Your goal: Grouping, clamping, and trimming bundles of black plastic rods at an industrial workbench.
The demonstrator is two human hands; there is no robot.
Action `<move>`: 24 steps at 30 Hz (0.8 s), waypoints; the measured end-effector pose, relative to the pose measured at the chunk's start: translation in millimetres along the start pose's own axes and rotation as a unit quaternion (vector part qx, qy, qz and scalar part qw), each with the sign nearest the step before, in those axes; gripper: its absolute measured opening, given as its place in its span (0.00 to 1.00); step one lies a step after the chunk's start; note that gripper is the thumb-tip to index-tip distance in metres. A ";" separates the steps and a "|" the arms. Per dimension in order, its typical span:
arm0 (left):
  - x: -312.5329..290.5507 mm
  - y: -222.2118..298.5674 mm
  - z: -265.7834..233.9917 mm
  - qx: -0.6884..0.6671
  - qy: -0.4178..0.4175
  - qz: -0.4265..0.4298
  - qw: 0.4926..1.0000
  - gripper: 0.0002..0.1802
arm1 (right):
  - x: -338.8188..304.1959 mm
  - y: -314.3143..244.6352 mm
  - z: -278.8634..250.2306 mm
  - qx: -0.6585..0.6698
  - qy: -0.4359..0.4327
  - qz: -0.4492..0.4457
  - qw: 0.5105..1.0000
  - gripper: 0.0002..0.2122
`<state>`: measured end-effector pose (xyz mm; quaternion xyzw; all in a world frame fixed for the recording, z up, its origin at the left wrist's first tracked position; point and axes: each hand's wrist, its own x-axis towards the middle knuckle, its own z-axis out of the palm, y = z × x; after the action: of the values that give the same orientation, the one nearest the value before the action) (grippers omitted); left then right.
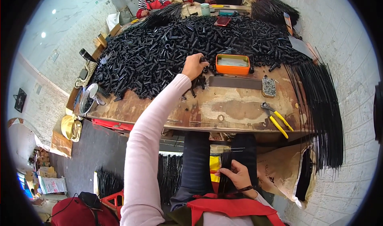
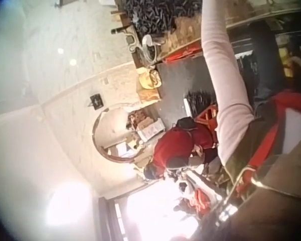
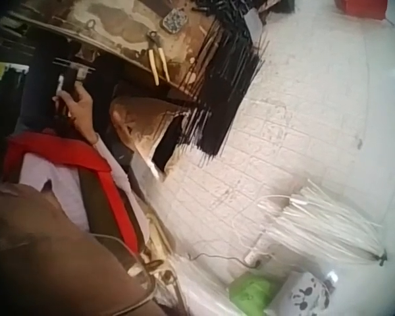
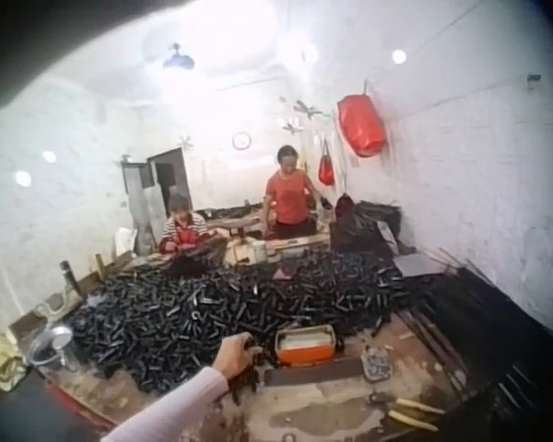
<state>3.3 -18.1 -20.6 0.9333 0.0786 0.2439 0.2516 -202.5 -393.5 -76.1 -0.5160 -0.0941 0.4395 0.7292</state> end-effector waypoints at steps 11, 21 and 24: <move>-183.3 53.3 -24.6 -0.297 -0.083 -0.102 0.946 0.13 | -38.6 12.1 26.7 -0.073 -0.007 -0.014 0.997 0.08; -316.8 115.3 -29.6 -0.629 -0.028 -0.290 0.721 0.14 | -50.9 5.9 36.2 -0.106 0.012 0.005 0.994 0.06; -323.8 130.1 -16.9 -0.655 0.073 -0.312 0.685 0.16 | -43.5 8.7 30.1 -0.092 0.000 0.003 0.996 0.06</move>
<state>-283.2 -210.0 -76.4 0.4320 0.2032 0.2083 0.8536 -250.9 -404.7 -56.1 -0.5812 -0.1323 0.4312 0.6773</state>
